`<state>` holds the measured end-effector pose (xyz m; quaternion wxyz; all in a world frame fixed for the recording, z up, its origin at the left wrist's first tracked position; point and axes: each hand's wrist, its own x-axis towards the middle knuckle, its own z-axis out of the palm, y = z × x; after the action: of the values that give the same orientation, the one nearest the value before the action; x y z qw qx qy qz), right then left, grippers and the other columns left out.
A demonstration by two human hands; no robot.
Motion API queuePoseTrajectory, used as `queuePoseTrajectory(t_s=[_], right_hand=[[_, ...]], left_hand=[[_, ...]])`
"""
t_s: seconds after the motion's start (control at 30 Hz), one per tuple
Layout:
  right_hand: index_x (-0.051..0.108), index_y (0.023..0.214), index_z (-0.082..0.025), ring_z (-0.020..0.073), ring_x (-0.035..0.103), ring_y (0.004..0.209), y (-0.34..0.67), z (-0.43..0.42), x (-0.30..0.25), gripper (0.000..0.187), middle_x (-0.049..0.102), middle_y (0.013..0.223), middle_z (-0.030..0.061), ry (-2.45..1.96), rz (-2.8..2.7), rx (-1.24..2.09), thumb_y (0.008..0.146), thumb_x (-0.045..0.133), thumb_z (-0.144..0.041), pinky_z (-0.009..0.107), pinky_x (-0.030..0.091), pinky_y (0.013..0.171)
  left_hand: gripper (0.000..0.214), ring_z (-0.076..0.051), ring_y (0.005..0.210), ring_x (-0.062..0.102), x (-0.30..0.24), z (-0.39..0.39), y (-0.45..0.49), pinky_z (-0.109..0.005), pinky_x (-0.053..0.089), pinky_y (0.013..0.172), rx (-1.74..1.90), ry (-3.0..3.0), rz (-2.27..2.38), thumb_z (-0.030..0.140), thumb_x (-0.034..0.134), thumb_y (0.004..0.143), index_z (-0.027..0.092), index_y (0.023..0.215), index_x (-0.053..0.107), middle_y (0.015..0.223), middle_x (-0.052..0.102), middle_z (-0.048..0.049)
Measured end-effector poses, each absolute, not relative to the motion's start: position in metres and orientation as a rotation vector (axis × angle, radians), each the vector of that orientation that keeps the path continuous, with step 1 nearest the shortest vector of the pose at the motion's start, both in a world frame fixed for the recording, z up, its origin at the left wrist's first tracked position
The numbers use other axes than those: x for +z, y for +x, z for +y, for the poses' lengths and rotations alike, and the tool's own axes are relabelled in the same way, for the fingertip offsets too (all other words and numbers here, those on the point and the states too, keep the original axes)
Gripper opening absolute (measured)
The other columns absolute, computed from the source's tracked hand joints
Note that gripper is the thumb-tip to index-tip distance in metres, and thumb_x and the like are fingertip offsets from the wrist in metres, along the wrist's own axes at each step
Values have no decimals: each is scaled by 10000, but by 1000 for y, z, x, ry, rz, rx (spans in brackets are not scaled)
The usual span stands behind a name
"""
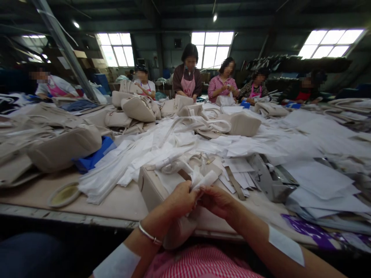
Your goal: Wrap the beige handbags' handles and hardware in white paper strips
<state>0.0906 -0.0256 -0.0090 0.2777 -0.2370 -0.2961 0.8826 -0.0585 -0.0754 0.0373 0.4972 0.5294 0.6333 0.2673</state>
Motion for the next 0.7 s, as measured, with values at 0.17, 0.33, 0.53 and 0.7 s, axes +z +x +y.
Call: queuePoseTrajectory(t_s=[0.17,0.33,0.53,0.7], right_hand=[[676,770,-137,132,662,652,63,-39,-2,183,737,745,18,-837,-475,2164,629,792,-151,225,531,605],[663,732,-144,115,657,633,55,-47,4,140,731,718,14,-896,-346,2064,628,754,-123,198,549,621],[667,768,-142,147,662,641,53,-50,10,112,690,650,10,-892,-391,2077,681,728,-175,228,567,615],[659,817,-156,161,677,724,52,-49,9,163,712,741,16,-835,-335,2089,672,731,-136,258,581,667]], left_hand=[[289,-136,442,530,39,-77,-59,-213,358,393,695,1330,1553,440,453,890,187,763,508,551,577,-7],[269,-126,449,533,41,-81,-57,-210,353,418,748,1370,1537,397,500,854,175,709,552,549,601,-12],[311,-137,468,541,34,-78,-60,-211,361,410,779,1228,1506,451,590,779,158,677,591,530,586,-9],[271,-139,519,562,37,-78,-66,-227,417,468,869,994,1334,392,681,680,127,726,650,612,622,-21]])
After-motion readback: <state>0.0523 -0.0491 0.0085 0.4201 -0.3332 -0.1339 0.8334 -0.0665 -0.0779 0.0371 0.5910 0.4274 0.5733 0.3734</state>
